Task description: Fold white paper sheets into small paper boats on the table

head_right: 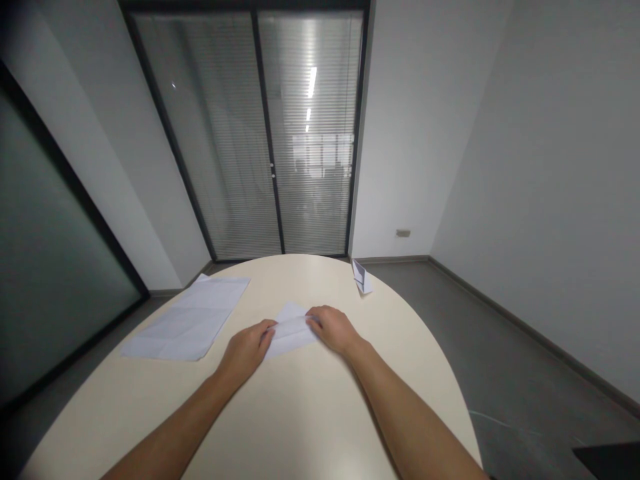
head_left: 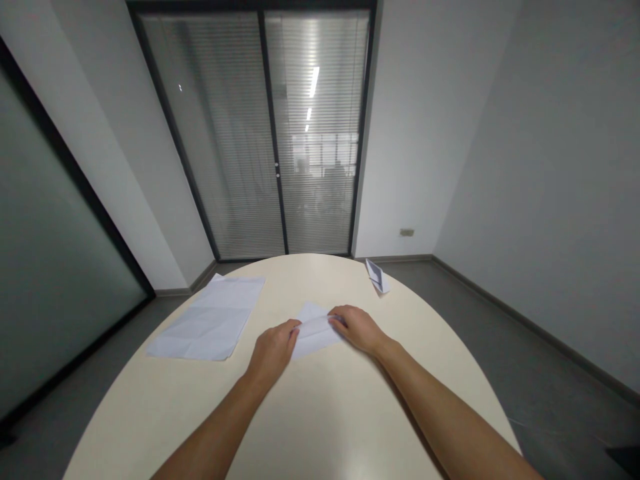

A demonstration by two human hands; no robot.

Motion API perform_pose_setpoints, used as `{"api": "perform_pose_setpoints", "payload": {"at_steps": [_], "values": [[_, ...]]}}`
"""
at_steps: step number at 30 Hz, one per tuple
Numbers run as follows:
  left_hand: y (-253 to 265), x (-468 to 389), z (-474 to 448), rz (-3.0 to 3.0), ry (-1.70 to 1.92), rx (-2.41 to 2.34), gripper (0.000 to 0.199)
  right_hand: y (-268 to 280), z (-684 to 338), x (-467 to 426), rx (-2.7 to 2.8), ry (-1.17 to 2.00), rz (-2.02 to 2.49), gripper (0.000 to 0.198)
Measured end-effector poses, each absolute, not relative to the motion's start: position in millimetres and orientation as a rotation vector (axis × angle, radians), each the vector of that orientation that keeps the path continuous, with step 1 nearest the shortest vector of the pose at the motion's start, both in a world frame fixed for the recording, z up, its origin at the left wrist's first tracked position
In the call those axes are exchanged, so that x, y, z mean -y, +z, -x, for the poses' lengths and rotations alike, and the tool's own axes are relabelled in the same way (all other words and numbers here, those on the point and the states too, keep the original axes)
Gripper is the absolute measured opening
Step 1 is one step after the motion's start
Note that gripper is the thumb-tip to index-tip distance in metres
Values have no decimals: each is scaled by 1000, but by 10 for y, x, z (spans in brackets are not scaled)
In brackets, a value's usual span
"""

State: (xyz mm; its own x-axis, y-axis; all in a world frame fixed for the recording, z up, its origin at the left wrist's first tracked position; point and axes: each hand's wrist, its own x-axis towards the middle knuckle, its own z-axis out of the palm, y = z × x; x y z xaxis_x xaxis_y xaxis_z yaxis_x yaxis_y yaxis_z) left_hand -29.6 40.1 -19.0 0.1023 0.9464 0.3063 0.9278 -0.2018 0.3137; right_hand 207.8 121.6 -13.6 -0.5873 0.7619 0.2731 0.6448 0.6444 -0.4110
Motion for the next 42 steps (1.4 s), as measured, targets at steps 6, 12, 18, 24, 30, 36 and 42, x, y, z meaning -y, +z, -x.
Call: {"api": "perform_pose_setpoints", "payload": {"at_steps": [6, 12, 18, 24, 30, 36, 42], "values": [[-237, -415, 301, -2286, 746, -1941, 28, -187, -2074, -1244, 2431, 359, 1094, 26], [-310, -446, 343, -2306, 816, -1933, 38, -207, -2064, -1231, 2406, 333, 1128, 30], [-332, -481, 343, -2490, 947, -1842, 43, -230, -2062, -1258, 2404, 258, 1079, 31], [-297, -501, 314, -2585, 796, -1792, 40, -128, -1905, -1088, 2466, 113, 1072, 31], [-288, -556, 260, -2497, 724, -1823, 42, -105, -1688, -811, 2608, 336, 932, 50], [-222, -473, 220, -2386, 684, -1909, 39, -86, -1744, -837, 2665, 425, 1063, 68], [-191, -397, 183, -2394, 733, -1933, 30, -73, -1795, -898, 2620, 403, 1256, 71]]}}
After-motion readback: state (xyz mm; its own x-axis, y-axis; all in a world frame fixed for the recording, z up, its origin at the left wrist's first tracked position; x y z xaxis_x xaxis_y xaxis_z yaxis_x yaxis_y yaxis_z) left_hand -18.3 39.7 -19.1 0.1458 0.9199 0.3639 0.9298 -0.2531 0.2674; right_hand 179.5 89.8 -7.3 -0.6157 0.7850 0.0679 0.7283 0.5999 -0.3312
